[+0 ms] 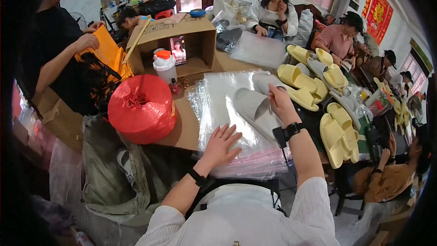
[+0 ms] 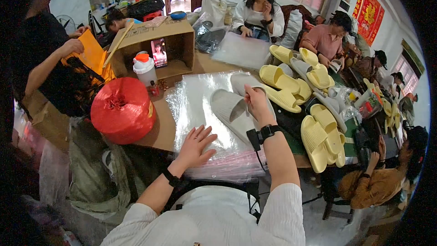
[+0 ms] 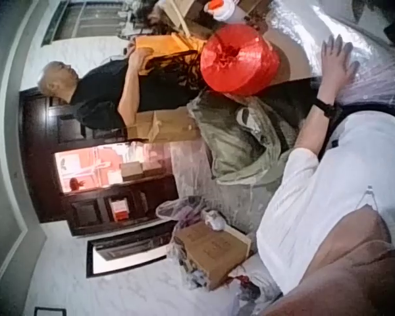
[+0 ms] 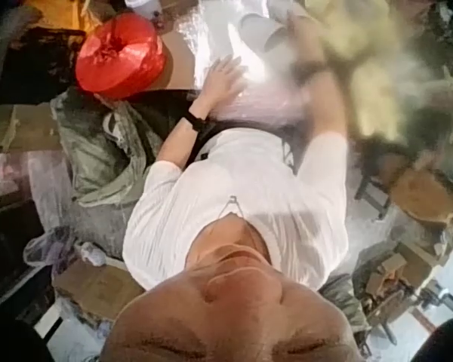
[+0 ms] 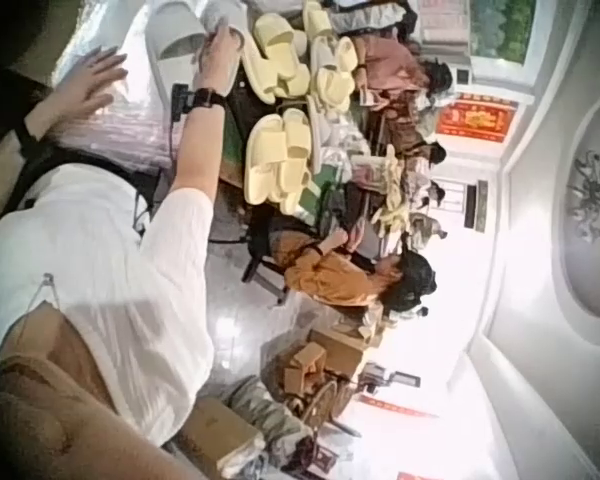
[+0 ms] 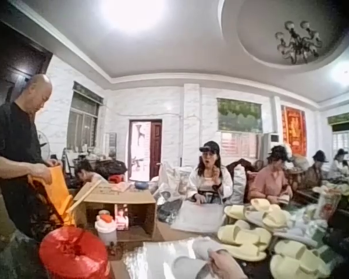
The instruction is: The recorder is packing various pairs of slides/slippers into plastic bags at a production workstation.
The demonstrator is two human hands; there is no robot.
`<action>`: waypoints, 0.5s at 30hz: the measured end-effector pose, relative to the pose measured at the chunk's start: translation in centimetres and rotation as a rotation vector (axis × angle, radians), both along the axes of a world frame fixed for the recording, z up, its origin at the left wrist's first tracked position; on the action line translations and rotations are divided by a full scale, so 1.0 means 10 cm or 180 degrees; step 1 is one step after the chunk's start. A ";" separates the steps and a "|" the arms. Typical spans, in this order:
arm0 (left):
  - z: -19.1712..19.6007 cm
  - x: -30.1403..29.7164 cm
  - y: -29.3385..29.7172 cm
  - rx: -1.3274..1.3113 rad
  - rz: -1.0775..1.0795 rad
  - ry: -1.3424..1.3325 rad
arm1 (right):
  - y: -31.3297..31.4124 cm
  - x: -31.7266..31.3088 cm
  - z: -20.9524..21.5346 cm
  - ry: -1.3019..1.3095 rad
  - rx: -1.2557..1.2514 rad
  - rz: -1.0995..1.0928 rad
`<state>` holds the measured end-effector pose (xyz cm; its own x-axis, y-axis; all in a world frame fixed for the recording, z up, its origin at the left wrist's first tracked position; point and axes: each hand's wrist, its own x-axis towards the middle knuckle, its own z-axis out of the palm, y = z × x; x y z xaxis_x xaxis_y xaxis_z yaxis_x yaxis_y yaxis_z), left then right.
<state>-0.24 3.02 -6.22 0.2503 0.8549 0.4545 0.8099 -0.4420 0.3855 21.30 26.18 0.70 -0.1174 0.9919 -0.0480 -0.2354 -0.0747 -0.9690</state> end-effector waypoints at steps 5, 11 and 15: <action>0.02 -0.01 -0.03 0.0036 0.0037 0.0003 | -0.17 0.30 0.00 -0.1154 0.0157 0.1167; 0.01 -0.04 -0.03 -0.0096 0.0038 0.0150 | -0.34 0.27 -0.11 -0.4401 0.2055 0.0630; -0.01 -0.01 -0.01 -0.0071 0.0000 0.0096 | -0.34 0.25 -0.16 -0.4099 0.2403 0.0218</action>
<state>-0.36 2.87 -6.35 0.2635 0.8647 0.4276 0.8213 -0.4336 0.3707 23.83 22.80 -0.93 -0.4407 0.8239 0.3563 0.7718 0.5505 -0.3181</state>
